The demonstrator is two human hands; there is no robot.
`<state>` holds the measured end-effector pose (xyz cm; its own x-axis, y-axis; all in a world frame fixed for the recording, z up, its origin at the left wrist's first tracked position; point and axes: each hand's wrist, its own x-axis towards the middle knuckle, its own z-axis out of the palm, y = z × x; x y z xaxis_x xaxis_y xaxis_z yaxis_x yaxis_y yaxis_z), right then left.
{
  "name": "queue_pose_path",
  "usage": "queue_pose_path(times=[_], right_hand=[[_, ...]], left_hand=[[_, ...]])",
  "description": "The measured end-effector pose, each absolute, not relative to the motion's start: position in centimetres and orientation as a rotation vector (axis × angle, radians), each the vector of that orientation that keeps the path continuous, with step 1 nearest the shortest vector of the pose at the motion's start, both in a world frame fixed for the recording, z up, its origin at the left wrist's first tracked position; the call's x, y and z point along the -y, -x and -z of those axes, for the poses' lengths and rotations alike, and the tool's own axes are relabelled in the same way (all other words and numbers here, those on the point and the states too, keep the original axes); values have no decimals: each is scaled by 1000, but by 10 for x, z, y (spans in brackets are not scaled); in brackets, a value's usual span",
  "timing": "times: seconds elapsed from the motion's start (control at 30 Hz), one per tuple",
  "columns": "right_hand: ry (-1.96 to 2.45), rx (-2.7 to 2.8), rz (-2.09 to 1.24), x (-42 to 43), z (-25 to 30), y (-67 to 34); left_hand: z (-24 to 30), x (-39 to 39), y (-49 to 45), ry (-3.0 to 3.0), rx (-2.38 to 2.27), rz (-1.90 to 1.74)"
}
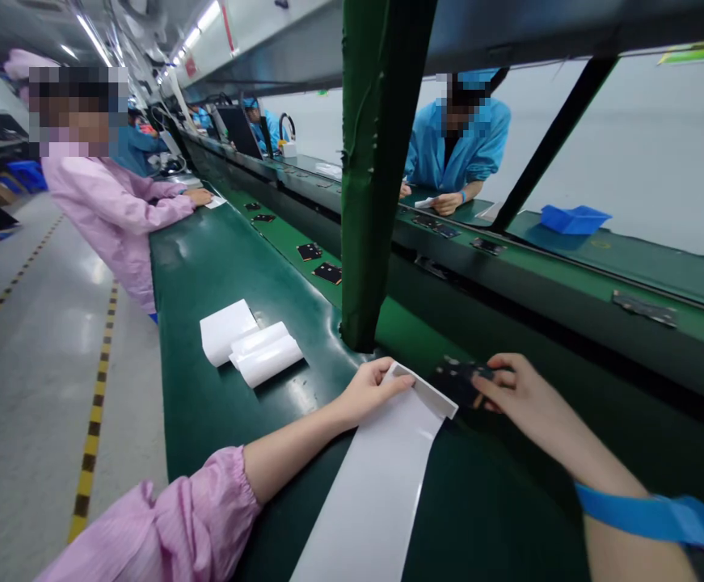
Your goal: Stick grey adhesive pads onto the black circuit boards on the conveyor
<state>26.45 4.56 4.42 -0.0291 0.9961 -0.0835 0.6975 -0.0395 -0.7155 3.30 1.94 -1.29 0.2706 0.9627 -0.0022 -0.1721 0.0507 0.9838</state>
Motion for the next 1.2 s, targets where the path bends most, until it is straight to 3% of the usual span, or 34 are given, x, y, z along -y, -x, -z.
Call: queue_pose_path(times=[0.17, 0.23, 0.33, 0.53, 1.2], right_hand=[[2179, 1728, -500, -36, -60, -274], [2211, 1721, -577, -34, -56, -259], [1941, 1865, -881, -30, -51, -233], [1371, 1847, -1139, -21, -50, -208], [1372, 1940, -911, -20, -48, -205]], left_hand=[[7, -19, -33, -1043, -846, -1087], [6, -18, -33, -1033, -837, -1113], [5, -18, -32, -1025, -848, -1184], [7, -22, -29, -962, -915, -1299], [3, -17, -28, -1196, -978, -1321]])
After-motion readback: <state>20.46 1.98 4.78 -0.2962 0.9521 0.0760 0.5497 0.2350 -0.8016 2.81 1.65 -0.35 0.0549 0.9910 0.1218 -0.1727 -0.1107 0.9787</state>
